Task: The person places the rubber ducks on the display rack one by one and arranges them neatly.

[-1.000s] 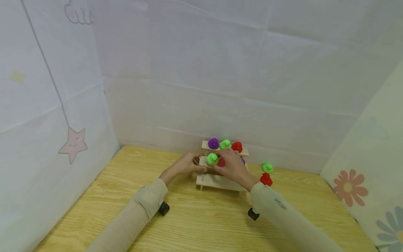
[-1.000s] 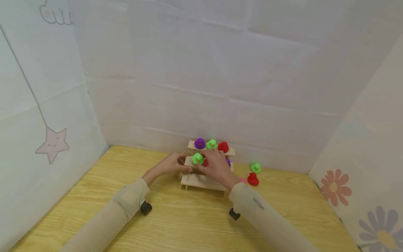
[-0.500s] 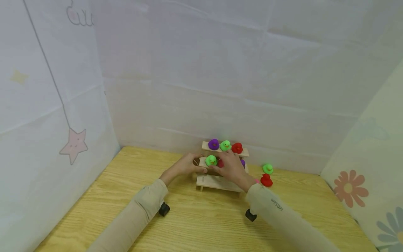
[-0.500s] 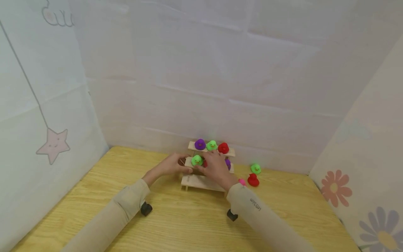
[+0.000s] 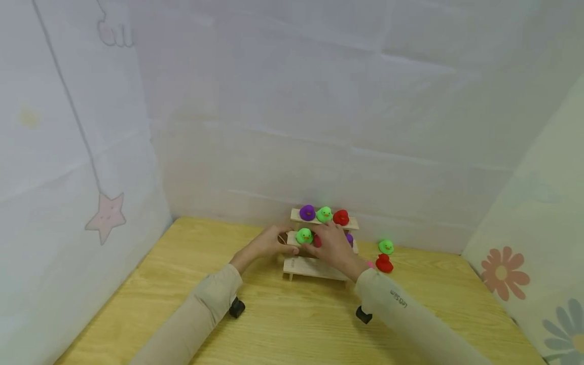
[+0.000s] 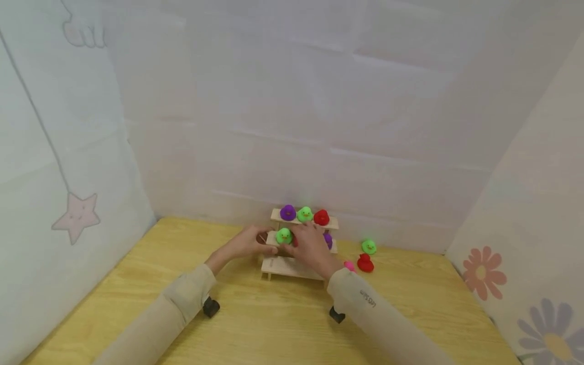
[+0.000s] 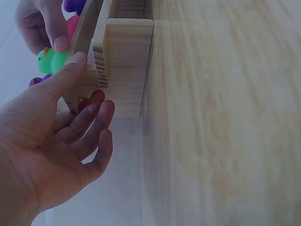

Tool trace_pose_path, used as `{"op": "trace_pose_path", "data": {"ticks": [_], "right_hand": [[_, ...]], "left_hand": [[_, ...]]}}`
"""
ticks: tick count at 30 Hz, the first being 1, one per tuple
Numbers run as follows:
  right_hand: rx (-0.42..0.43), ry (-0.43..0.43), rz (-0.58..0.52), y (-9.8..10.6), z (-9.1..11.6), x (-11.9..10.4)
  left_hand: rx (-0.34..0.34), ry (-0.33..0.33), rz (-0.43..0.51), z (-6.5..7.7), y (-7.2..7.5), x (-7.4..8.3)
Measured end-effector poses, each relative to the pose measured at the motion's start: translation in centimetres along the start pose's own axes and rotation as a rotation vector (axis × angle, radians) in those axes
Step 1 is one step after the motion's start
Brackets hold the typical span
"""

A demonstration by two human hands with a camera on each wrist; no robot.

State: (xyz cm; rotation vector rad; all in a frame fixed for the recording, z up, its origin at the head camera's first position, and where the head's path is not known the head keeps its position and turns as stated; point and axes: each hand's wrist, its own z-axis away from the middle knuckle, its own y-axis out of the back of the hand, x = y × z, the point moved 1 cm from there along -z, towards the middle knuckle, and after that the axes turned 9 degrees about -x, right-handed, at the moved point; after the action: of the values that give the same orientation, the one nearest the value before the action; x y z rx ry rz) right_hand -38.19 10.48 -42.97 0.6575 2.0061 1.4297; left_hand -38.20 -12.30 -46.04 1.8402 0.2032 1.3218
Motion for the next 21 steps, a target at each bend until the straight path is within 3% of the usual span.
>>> {"op": "trace_pose_path", "data": {"ticks": [6,16,21], "right_hand": [[0.014,0.036,0.035,0.8,0.3,-0.3],[0.122,0.154,0.036,3.2,1.5,0.6],[0.14,0.118,0.026,3.4,2.6,2.3]], "left_hand": [[0.013,-0.021,-0.003,0.2,0.1,-0.7],[0.026,-0.023,-0.007,0.1,0.9,-1.3],[0.024,-0.015,-0.019,0.1,1.1,-1.7]]}}
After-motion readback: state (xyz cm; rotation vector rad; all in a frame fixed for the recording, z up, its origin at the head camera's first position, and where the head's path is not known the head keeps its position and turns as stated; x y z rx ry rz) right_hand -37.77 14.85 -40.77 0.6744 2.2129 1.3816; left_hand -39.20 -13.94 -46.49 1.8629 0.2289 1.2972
